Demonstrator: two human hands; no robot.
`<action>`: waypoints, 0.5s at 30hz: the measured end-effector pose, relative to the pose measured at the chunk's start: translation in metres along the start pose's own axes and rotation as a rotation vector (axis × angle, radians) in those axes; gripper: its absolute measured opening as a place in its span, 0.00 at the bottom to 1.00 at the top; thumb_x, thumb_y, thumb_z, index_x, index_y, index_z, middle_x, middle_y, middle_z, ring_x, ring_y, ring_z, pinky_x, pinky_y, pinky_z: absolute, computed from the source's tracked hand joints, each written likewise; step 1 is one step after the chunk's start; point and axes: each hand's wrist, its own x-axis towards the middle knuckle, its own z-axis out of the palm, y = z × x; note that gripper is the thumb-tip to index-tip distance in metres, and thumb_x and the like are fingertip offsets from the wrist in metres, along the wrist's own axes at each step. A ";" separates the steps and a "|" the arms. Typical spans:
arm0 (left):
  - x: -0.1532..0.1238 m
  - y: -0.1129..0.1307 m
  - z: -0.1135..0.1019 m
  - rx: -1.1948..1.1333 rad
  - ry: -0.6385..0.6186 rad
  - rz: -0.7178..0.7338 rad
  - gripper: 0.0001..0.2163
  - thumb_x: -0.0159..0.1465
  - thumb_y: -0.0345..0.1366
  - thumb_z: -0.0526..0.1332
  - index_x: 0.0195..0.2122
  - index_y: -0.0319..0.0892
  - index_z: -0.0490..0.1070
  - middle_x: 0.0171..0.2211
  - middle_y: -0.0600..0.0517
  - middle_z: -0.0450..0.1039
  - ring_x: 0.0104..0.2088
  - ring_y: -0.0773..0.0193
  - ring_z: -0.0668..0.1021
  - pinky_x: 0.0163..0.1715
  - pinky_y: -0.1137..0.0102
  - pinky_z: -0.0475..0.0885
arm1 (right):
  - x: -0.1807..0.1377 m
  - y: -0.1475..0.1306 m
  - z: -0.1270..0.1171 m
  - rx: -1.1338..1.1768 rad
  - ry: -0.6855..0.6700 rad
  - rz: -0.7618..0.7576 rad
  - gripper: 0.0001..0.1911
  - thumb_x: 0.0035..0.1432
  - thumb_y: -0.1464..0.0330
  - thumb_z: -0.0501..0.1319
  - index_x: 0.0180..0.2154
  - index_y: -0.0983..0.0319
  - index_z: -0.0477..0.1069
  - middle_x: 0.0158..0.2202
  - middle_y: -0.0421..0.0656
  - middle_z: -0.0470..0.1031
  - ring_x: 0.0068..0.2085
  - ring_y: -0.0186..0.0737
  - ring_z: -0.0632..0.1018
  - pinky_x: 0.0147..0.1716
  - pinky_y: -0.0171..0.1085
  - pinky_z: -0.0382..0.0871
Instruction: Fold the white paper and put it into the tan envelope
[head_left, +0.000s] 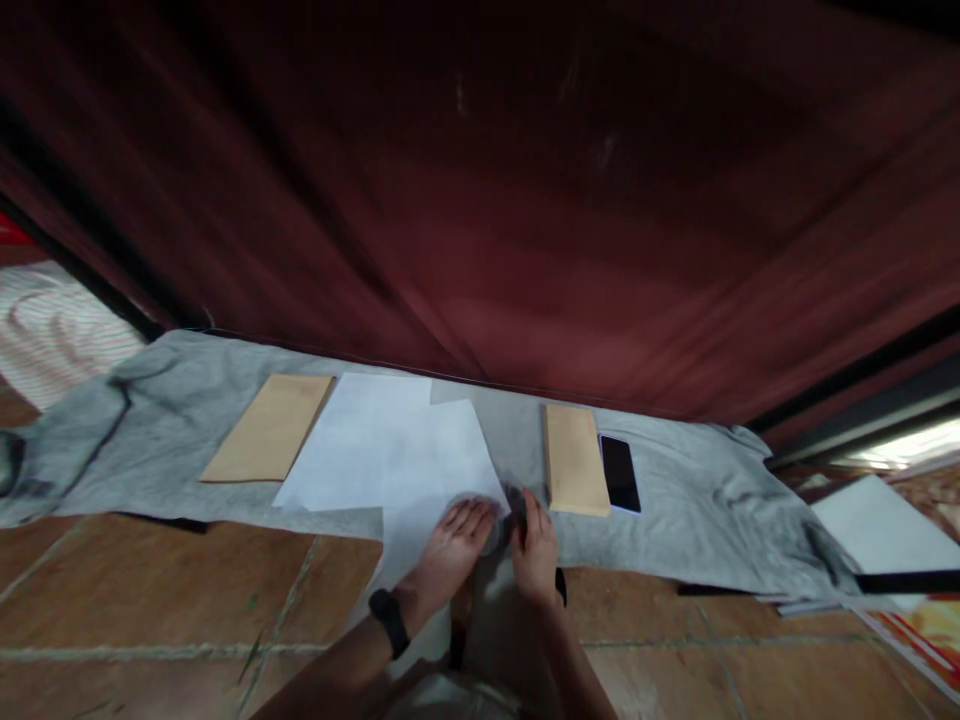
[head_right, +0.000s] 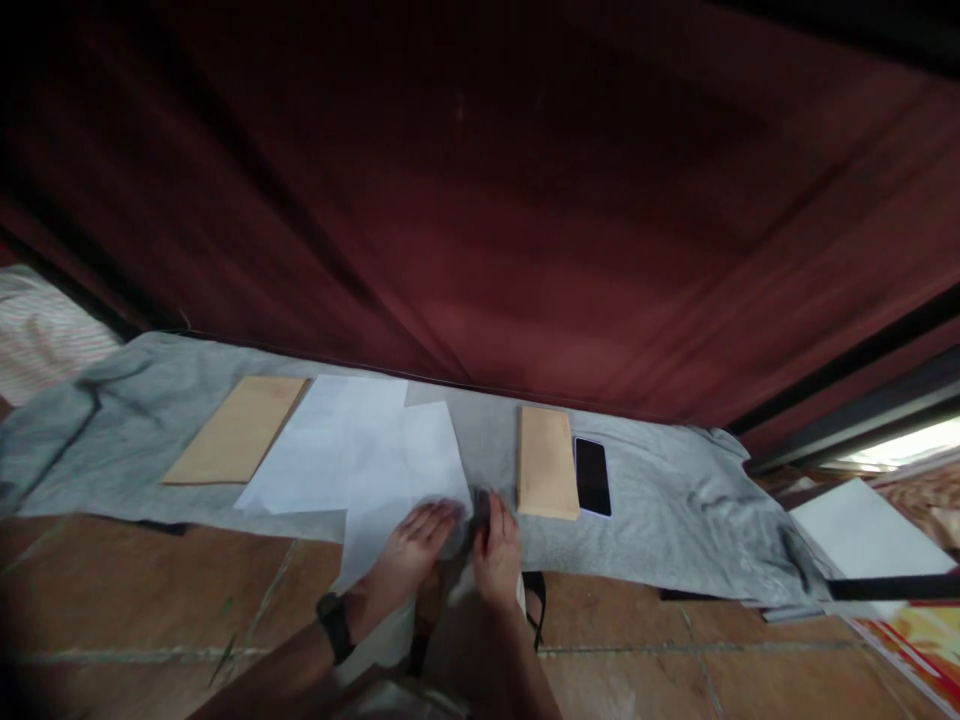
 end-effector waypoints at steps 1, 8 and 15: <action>0.002 0.013 0.002 -0.024 -0.010 0.022 0.19 0.66 0.21 0.52 0.55 0.40 0.71 0.55 0.44 0.77 0.57 0.57 0.77 0.62 0.59 0.68 | 0.000 0.001 -0.002 0.032 0.004 0.013 0.35 0.64 0.76 0.51 0.71 0.59 0.52 0.65 0.51 0.68 0.62 0.49 0.72 0.58 0.51 0.71; 0.000 0.038 0.004 -0.180 -0.036 0.021 0.11 0.70 0.28 0.56 0.48 0.43 0.75 0.49 0.47 0.80 0.52 0.57 0.80 0.60 0.58 0.70 | -0.004 0.010 -0.019 0.108 -0.108 -0.109 0.36 0.55 0.82 0.54 0.63 0.54 0.69 0.65 0.46 0.69 0.63 0.46 0.72 0.62 0.47 0.70; -0.001 -0.034 -0.006 -0.160 0.110 -0.194 0.16 0.73 0.39 0.53 0.56 0.43 0.73 0.62 0.44 0.71 0.62 0.54 0.73 0.63 0.52 0.68 | -0.012 0.016 -0.025 0.057 -0.043 0.018 0.49 0.44 0.87 0.48 0.68 0.54 0.61 0.67 0.43 0.67 0.65 0.43 0.71 0.64 0.49 0.69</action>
